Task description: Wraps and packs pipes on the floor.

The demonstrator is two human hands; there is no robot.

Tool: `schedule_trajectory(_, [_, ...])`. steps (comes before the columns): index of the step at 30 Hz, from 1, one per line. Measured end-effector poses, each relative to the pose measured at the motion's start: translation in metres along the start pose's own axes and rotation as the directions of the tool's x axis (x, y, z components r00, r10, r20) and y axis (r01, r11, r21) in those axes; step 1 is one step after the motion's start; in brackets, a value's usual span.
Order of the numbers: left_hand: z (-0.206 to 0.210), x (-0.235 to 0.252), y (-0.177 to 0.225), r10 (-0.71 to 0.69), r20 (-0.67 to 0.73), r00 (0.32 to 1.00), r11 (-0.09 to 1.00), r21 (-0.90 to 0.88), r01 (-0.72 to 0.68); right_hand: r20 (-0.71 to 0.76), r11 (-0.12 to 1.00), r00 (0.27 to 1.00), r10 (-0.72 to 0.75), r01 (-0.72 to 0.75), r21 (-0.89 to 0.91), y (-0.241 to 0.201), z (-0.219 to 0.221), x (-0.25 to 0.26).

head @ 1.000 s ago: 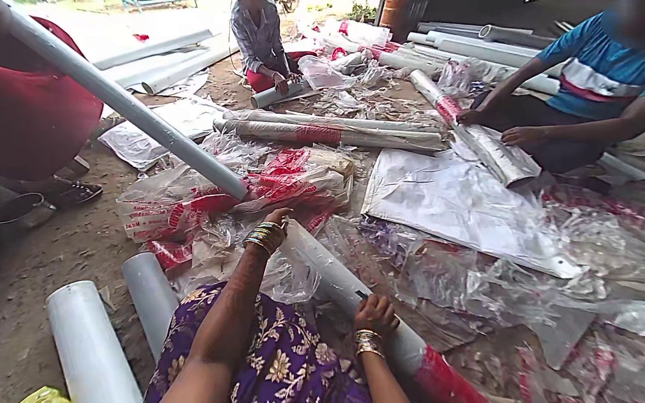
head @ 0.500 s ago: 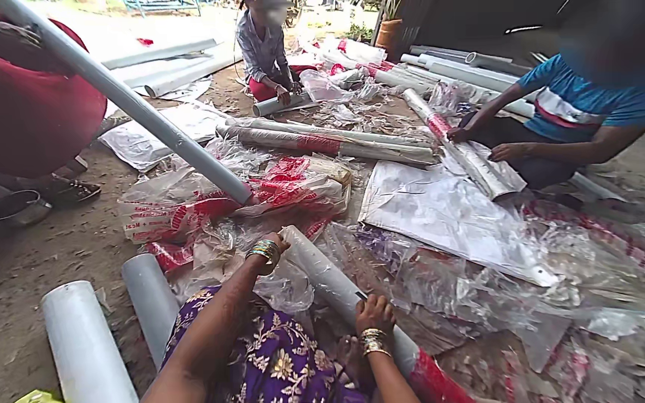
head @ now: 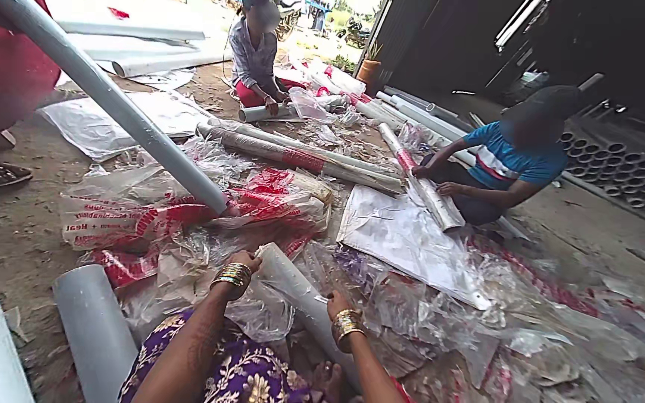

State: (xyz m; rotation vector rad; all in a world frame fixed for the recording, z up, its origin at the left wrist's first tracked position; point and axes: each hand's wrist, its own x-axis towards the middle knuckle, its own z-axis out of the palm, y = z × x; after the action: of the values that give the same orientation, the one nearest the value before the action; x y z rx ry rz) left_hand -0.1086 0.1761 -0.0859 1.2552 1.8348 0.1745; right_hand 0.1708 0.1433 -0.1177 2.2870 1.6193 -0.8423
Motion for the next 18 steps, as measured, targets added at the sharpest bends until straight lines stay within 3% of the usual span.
schedule_trajectory(7, [0.001,0.012,-0.007,0.011,0.085,0.996,0.999,0.03,-0.013,0.198,0.948,0.951,-0.236,0.271,-0.167,-0.07,-0.029,-0.012])
schedule_trajectory(18, [0.0,0.016,-0.015,-0.005,0.161,0.987,0.996,0.09,-0.01,0.108,0.89,0.937,-0.333,0.35,-0.293,-0.168,-0.032,0.003])
